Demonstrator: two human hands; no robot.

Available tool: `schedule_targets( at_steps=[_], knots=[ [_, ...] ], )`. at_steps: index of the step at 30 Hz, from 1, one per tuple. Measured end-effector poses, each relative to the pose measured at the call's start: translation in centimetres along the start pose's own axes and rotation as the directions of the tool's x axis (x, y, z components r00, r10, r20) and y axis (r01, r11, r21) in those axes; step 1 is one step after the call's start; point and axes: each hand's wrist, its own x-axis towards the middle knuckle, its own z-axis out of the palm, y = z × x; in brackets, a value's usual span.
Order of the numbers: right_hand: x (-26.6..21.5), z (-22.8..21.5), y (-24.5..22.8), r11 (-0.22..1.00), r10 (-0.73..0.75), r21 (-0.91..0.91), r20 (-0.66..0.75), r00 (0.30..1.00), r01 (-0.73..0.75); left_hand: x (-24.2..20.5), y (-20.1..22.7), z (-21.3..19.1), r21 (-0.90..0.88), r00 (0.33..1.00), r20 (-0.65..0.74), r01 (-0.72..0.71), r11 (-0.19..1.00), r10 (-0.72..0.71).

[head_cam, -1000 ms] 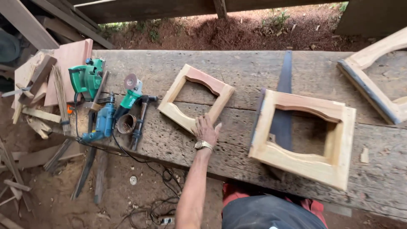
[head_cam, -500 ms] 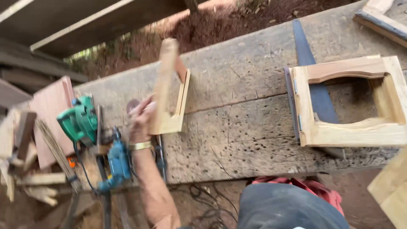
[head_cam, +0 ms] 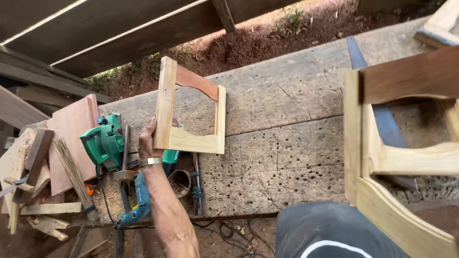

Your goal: Organizing and inspecting wooden frames on a workbench.

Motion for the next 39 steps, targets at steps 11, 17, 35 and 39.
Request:
schedule_targets(
  at_steps=[11,17,35,39],
  knots=[
    [8.2,7.8,0.4,0.979,0.018,0.195,0.211,0.977,-0.061,0.1,-0.3,-3.0,-0.034,0.997,-0.078,0.025,0.999,-0.027],
    [11.7,6.8,0.2,0.971,0.064,0.192,0.374,0.925,-0.144,0.1,-0.2,-4.1,-0.073,0.997,-0.073,0.026,0.997,-0.032],
    [16.1,8.4,1.3,0.885,-0.001,0.354,0.653,0.758,-0.304,-1.4,-0.4,0.0,0.026,0.992,0.121,-0.05,0.998,0.046],
    [16.2,12.1,-0.1,0.947,-0.047,0.298,0.489,0.871,-0.116,-3.9,-0.9,6.5,-0.007,0.946,0.312,-0.085,0.996,0.083]
  ],
)
